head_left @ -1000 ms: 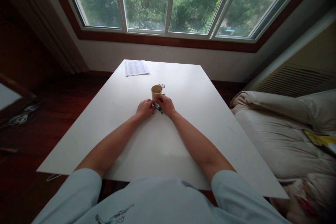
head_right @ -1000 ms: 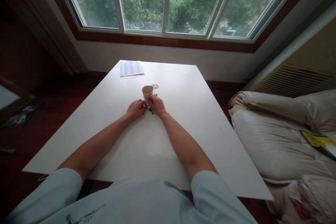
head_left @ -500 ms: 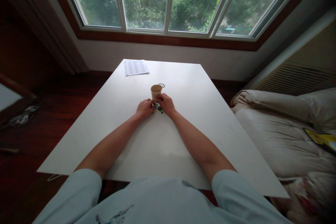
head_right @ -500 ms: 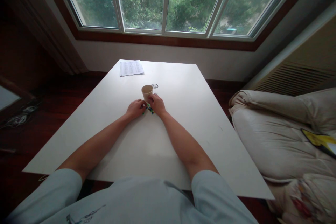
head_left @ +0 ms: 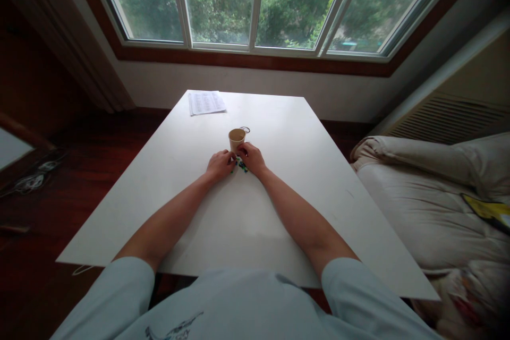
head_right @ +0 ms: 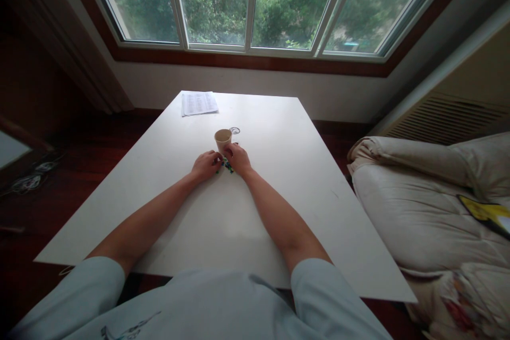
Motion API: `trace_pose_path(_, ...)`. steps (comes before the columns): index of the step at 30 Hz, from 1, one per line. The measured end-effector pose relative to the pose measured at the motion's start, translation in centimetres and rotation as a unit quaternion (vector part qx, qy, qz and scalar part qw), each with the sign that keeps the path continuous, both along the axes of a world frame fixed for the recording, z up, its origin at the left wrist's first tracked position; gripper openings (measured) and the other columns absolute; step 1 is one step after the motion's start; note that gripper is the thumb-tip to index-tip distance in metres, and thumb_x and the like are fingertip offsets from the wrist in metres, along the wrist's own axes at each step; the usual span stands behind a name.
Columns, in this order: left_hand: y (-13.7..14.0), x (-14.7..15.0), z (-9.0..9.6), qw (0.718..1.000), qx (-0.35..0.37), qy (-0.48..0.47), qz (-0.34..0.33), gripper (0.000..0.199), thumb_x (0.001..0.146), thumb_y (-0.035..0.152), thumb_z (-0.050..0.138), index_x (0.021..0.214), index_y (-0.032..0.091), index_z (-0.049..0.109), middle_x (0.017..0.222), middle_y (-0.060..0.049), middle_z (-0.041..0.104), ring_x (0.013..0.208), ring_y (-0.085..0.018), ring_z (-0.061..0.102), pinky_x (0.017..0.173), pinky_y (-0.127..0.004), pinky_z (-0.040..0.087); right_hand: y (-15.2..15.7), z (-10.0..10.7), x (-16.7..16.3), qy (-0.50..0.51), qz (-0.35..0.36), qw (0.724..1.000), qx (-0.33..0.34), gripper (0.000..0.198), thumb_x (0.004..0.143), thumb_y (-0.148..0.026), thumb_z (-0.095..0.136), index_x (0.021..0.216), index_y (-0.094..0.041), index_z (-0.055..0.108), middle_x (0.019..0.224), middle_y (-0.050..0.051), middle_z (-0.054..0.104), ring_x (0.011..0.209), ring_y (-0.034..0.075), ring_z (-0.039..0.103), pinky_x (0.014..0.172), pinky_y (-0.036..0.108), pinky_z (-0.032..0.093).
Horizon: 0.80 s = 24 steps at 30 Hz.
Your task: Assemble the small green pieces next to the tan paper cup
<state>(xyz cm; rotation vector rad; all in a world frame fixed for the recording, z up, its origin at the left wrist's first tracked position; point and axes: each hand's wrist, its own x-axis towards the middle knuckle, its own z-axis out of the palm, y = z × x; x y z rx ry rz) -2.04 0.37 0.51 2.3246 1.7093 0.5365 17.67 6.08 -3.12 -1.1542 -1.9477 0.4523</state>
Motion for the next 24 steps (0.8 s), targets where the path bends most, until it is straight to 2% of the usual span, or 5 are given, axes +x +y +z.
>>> trace_pose_path(9, -0.2, 0.1, 0.3, 1.000, -0.008, 0.000, 0.008, 0.024, 0.107, 0.030, 0.064, 0.121, 0.027, 0.084, 0.119, -0.008, 0.079, 0.109, -0.026, 0.074, 0.099, -0.038, 0.057, -0.5, 0.8, -0.2, -0.028, -0.011, 0.999, -0.034, 0.007, 0.101, -0.026, 0.071, 0.100, -0.023, 0.077, 0.099, 0.003, 0.078, 0.084, 0.019, 0.065, 0.082, 0.030, 0.049)
trace_pose_path(17, -0.1, 0.1, 0.3, 1.000, -0.005, 0.005, 0.004, 0.024, 0.107, 0.030, 0.064, 0.121, 0.026, 0.083, 0.119, -0.008, 0.079, 0.108, -0.025, 0.074, 0.096, -0.037, 0.056, -0.6, 1.0, -0.3, -0.033, -0.012, 0.998, -0.050, 0.008, 0.102, -0.026, 0.071, 0.102, -0.023, 0.078, 0.085, 0.001, 0.076, 0.075, 0.017, 0.061, 0.075, 0.029, 0.043)
trace_pose_path(24, -0.2, 0.1, 0.5, 1.000, -0.007, 0.009, 0.004, 0.024, 0.106, 0.029, 0.064, 0.120, 0.026, 0.083, 0.117, -0.008, 0.080, 0.106, -0.025, 0.074, 0.096, -0.038, 0.056, -0.9, 1.3, -0.4, -0.037, -0.014, 0.998, -0.050, 0.007, 0.102, -0.026, 0.072, 0.100, -0.023, 0.079, 0.086, 0.001, 0.077, 0.075, 0.017, 0.063, 0.076, 0.029, 0.045)
